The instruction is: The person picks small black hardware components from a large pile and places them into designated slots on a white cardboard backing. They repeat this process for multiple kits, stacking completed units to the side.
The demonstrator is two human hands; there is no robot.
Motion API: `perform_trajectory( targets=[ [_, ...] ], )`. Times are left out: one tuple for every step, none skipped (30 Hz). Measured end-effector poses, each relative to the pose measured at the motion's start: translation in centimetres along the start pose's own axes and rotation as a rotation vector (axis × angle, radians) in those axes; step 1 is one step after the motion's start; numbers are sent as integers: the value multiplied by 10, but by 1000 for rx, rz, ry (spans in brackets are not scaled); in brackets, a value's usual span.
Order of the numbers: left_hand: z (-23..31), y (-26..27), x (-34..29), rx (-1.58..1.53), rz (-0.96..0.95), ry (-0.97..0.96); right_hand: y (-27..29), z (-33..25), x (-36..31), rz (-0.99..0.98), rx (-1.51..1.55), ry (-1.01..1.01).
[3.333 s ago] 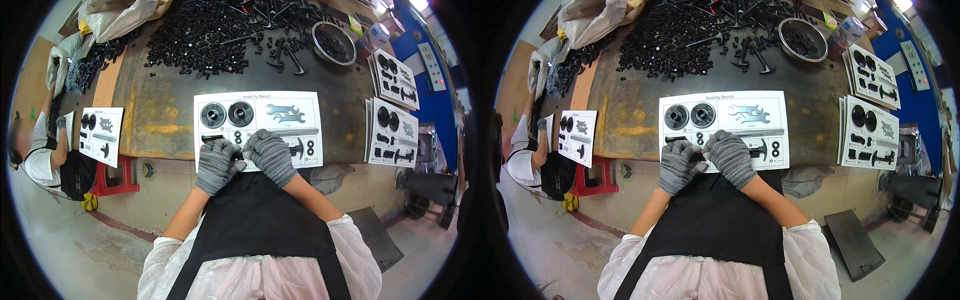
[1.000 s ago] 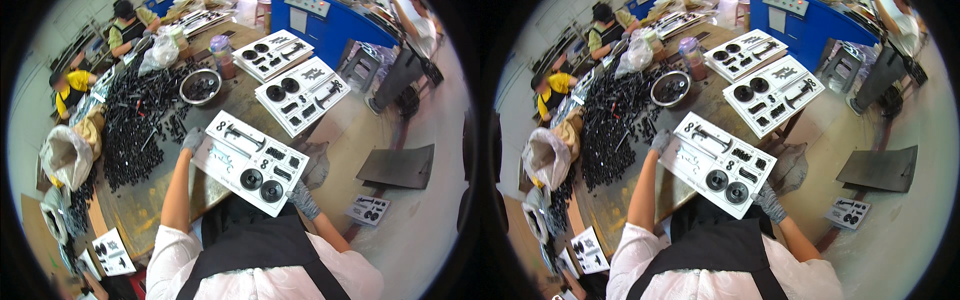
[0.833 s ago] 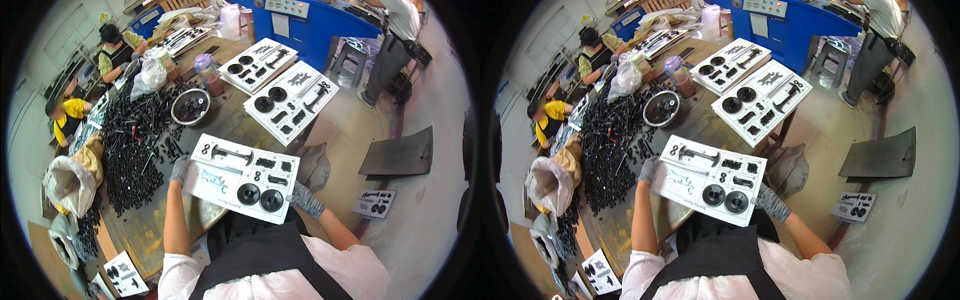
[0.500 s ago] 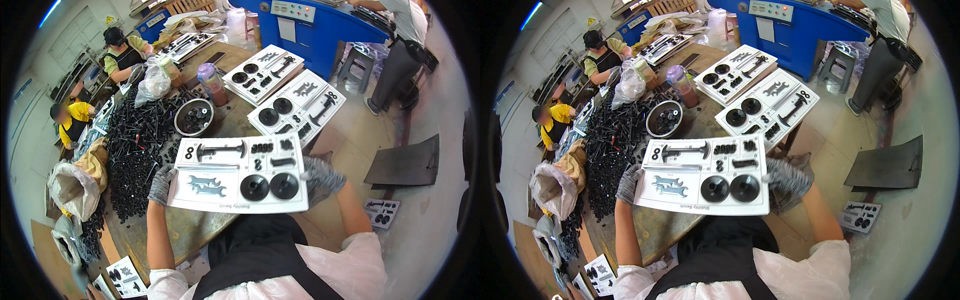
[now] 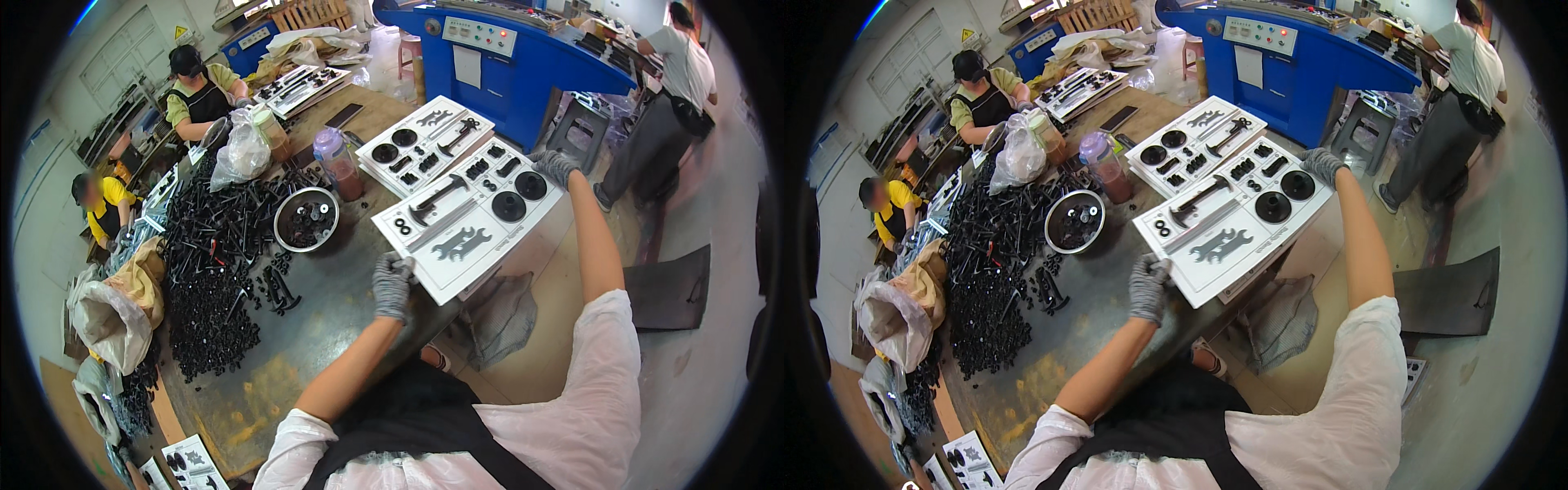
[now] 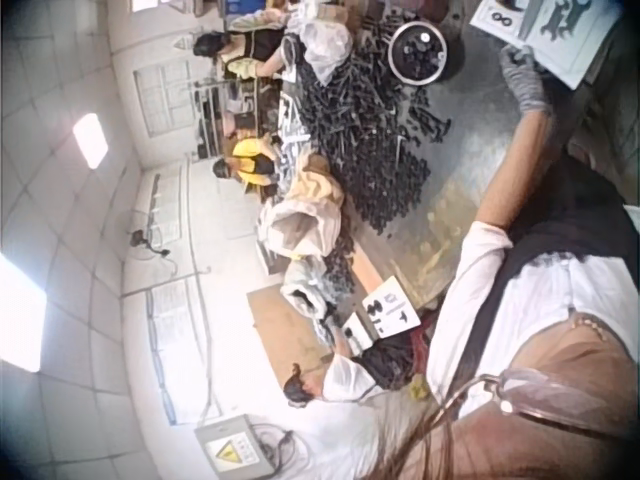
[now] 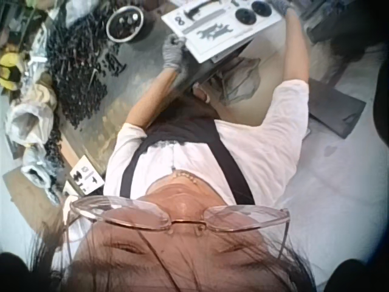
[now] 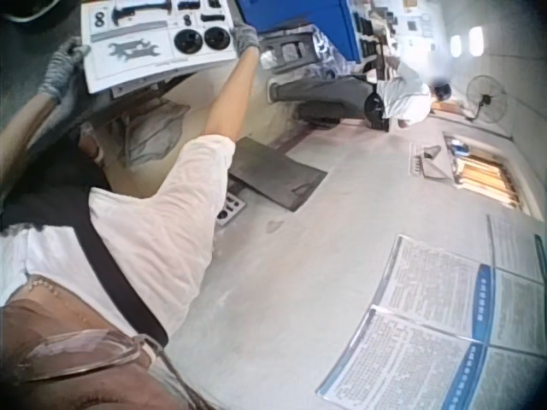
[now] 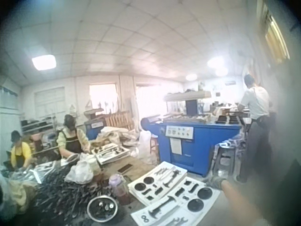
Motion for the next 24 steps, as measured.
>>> perform_trajectory(
  targets=[
    [-1, -15, 2, -33, 23, -3, 1, 10, 9, 8, -79, -30],
    [1, -25, 0, 68, 72, -32, 3, 20, 19, 16, -157, -60],
    [-15, -28, 7, 36, 84, -18, 3, 18, 31, 22, -230, -74],
    [-20, -34, 9, 30, 67, -29, 19, -10, 5, 83, -558, -264],
    [-25, -37, 12, 26, 52, -42, 6, 20, 42, 158, -452, 140],
    [-27, -32, 12, 51, 87, -42, -2, 30, 55, 141, -310, -56],
    [-26, -43, 11, 82, 79, -59, 0, 65, 62, 165, -199, -93],
    [-27, -54, 9, 87, 51, -34, 7, 101, 66, 198, -90, -126],
    [-27, -66, 6, 84, 18, -5, 20, 137, 64, 241, 10, -159],
    [-29, -57, 7, 65, 5, 46, -4, 128, 71, 213, 185, -98],
    [-30, -47, 7, 41, -10, 96, -26, 118, 77, 181, 359, -42],
    [-28, -35, 7, 19, -21, 142, -41, 103, 83, 178, 408, -67],
    [-22, -36, 2, 10, -69, 133, -36, 114, 79, 194, 495, -32],
    [-14, -31, -6, 0, -118, 121, -28, 129, 76, 208, 531, -62],
    [-5, -23, -15, -12, -172, 107, -16, 141, 70, 228, 565, -92],
    [10, 5, -25, 32, -163, 64, -14, 126, 69, 282, 424, -59],
    [17, 35, -36, 95, -159, 36, -19, 116, 60, 331, 299, -42],
    [12, 81, -51, -53, -37, 100, -13, 100, 51, 384, 157, -17],
    [21, 123, -69, 18, 34, 130, 5, 100, 35, 486, 147, 2],
    [58, 165, -91, 292, 113, -94, 23, 95, 20, 587, 140, 28],
    [95, 208, -118, 667, 280, -294, 41, 87, 4, 687, 133, 60],
    [135, 260, -164, 1019, 562, -417, 24, 27, -5, 684, 164, 151],
    [142, 325, -199, 1170, 699, -506, 29, -3, -28, 722, 191, 222],
    [151, 389, -234, 1315, 874, -507, 33, -23, -51, 762, 209, 287]
  ],
)
Point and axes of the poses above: each hand's wrist, its own x-axis towards the middle knuckle, its own y-axis out of the back of the hand, z = x × y, the point moved 10 cm from there along x, towards the middle knuckle, and after that the axes turned 1 degree about -y, right-handed, at the moved point
